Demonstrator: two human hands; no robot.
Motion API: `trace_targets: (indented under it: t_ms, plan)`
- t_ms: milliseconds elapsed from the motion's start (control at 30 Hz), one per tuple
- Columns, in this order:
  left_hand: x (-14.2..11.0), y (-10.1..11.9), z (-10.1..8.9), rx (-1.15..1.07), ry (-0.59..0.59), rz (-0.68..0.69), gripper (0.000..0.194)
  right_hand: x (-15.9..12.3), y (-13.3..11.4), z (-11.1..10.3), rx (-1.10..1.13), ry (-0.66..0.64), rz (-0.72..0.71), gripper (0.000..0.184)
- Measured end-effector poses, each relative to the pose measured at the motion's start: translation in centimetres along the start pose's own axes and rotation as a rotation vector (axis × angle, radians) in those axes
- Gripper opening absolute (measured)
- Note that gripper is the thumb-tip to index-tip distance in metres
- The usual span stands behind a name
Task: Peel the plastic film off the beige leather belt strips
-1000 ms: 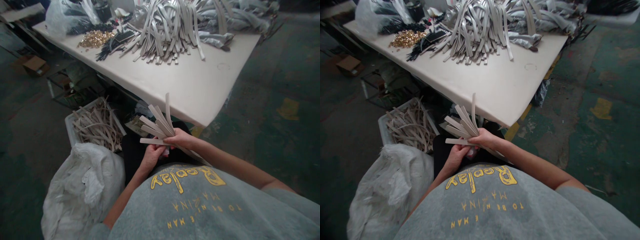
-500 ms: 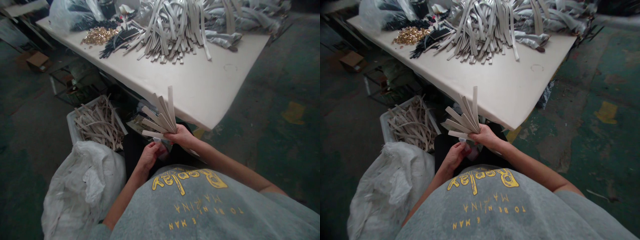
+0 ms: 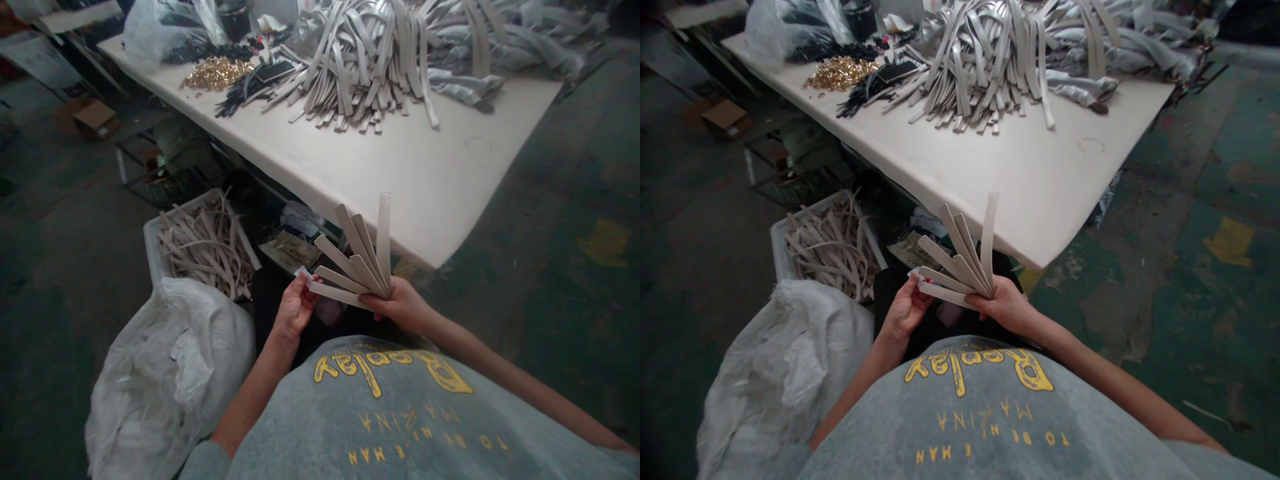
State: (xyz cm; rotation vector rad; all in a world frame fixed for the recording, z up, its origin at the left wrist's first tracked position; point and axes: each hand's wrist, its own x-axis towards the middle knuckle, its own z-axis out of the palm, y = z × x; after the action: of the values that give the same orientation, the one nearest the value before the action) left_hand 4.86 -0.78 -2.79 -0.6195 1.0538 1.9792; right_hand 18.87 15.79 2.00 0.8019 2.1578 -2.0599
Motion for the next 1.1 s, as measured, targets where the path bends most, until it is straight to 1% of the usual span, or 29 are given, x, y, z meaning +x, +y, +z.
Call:
trace_targets:
  t_ms: [100, 233, 333, 400, 433, 500, 567, 633, 667, 733, 833, 900, 933, 1000, 1100]
  plan:
    - [-0.2, -0.1, -0.3, 0.011, -0.019, 0.007, 0.018, 0.2, 0.1, -0.1, -0.041, -0.001, -0.027, 0.032]
    - [-0.4, -0.2, -0.5, 0.013, -0.032, 0.01, 0.018, 0.4, 0.8, -0.3, -0.128, -0.008, -0.079, 0.026]
    - [-0.5, -1.1, -0.3, 0.044, -0.071, 0.0, 0.02, 1.2, 1.4, 0.4, -0.232, 0.018, -0.125, 0.022]
    - [-0.6, -2.0, 0.0, 0.07, -0.093, -0.031, 0.023, 2.0, 1.4, 0.9, -0.285, 0.026, -0.155, 0.021]
    - [-0.5, -2.4, 0.1, 0.079, -0.092, -0.051, 0.023, 2.2, 1.2, 1.1, -0.301, 0.01, -0.162, 0.022]
    - [-0.3, -2.8, 0.2, 0.077, -0.075, -0.075, 0.02, 2.3, 0.6, 0.8, -0.312, -0.068, -0.157, 0.022]
    - [0.0, -2.7, 0.0, 0.044, -0.038, -0.068, 0.015, 1.4, -0.3, -0.1, -0.295, -0.174, -0.124, 0.021]
    - [0.3, -2.3, -0.3, -0.002, 0.003, -0.044, 0.013, 0.1, -1.3, -1.3, -0.272, -0.24, -0.086, 0.021]
    - [0.3, -2.2, -0.4, -0.02, 0.015, -0.04, 0.012, -0.5, -1.7, -1.8, -0.275, -0.243, -0.08, 0.021]
    - [0.3, -2.3, -0.3, -0.041, 0.015, -0.053, 0.01, -1.1, -2.3, -2.1, -0.32, -0.199, -0.108, 0.019]
    - [-0.2, -3.1, 0.5, -0.033, -0.047, -0.119, 0.011, 0.1, -2.3, -1.1, -0.41, -0.103, -0.175, 0.018]
    - [-0.6, -3.7, 1.1, -0.01, -0.099, -0.146, 0.012, 1.4, -2.0, -0.1, -0.43, -0.066, -0.172, 0.02]
    - [-0.7, -3.8, 1.3, 0.003, -0.117, -0.146, 0.013, 1.8, -1.9, 0.2, -0.427, -0.064, -0.163, 0.021]
    - [-0.7, -3.7, 1.4, 0.027, -0.115, -0.122, 0.016, 1.9, -2.0, 0.3, -0.406, -0.095, -0.143, 0.022]
    - [-0.6, -3.3, 1.1, 0.048, -0.062, -0.076, 0.021, 0.8, -2.7, -0.6, -0.399, -0.163, -0.136, 0.023]
